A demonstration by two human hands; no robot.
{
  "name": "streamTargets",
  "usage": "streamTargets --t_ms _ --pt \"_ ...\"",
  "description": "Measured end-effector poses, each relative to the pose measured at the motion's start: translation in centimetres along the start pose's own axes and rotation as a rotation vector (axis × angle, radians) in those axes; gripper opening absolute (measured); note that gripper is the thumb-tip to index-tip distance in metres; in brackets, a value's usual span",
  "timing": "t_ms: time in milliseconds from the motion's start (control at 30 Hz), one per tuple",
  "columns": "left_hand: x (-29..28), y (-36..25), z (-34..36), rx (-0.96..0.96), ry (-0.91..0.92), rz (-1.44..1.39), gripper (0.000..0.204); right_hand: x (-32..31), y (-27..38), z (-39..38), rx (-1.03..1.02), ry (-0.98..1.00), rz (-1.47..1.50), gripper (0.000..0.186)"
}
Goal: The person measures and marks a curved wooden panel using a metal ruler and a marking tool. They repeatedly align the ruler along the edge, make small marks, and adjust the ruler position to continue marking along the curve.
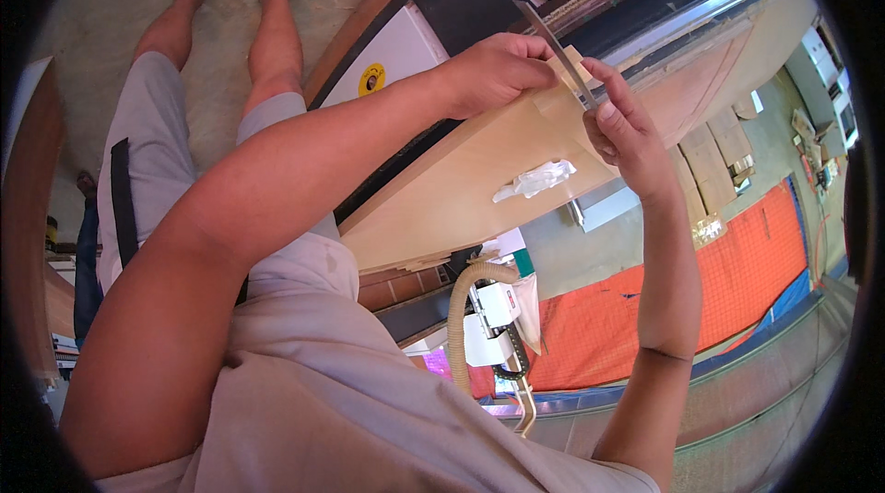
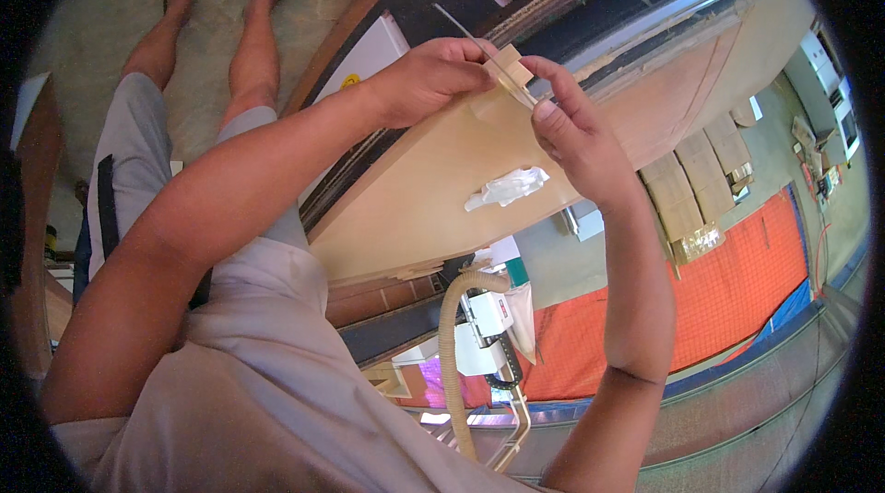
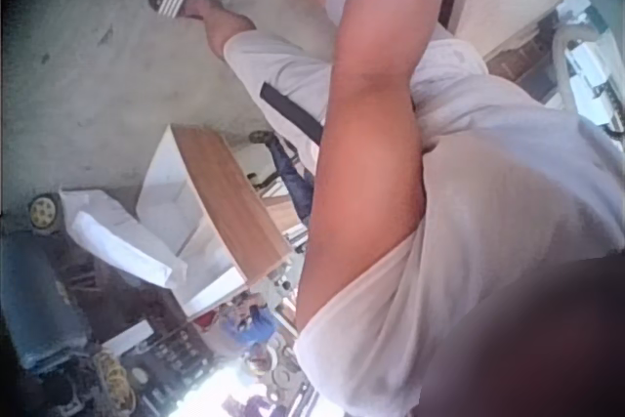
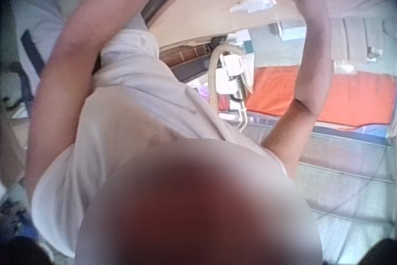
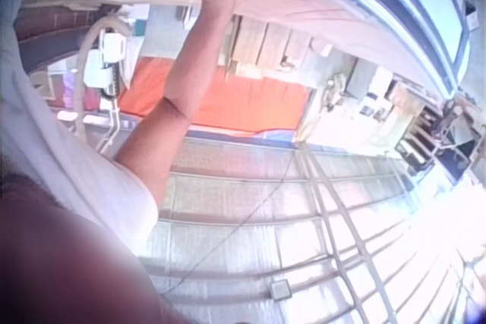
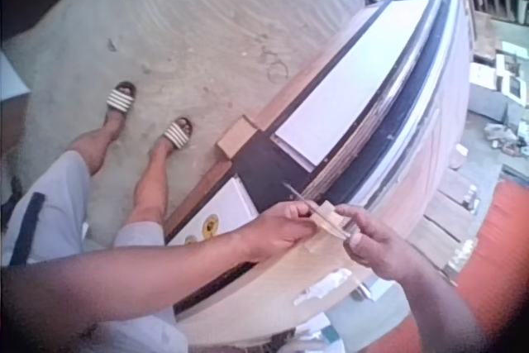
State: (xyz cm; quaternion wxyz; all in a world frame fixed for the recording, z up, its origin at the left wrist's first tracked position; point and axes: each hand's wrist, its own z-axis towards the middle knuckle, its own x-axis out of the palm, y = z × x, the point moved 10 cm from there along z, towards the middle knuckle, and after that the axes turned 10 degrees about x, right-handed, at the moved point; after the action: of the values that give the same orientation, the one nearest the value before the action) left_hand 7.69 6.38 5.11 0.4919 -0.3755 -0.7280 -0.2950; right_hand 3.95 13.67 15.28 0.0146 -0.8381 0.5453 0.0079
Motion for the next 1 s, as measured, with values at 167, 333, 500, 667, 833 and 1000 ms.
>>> streamTargets --t_ms 167,333,500,667,833,1000 --pt "0.3 -0.6 0.2 0.011 0.040 0.009 0.026 0.4 -0.1 0.4 0.017 -0.011 -0.020 0.054" --pt "0.0 0.3 -0.2 -0.047 0.062 -0.161 0.027 0.5 -0.4 0.2 0.013 0.010 -0.012 0.055" --pt "-0.5 0.8 0.1 -0.047 0.044 -0.134 0.029 -0.6 1.2 -0.1 -0.087 -0.039 0.082 0.048" --pt "-0.7 1.1 0.2 -0.055 0.007 -0.066 0.029 -3.1 1.6 0.8 0.036 -0.391 0.001 0.023" --pt "-0.6 0.7 0.2 -0.029 0.020 -0.050 0.026 -2.0 2.4 1.8 0.078 -0.420 -0.086 0.015" --pt "-0.7 0.5 0.4 -0.001 0.025 0.022 0.023 -1.7 1.9 2.0 0.121 -0.403 -0.031 0.014"
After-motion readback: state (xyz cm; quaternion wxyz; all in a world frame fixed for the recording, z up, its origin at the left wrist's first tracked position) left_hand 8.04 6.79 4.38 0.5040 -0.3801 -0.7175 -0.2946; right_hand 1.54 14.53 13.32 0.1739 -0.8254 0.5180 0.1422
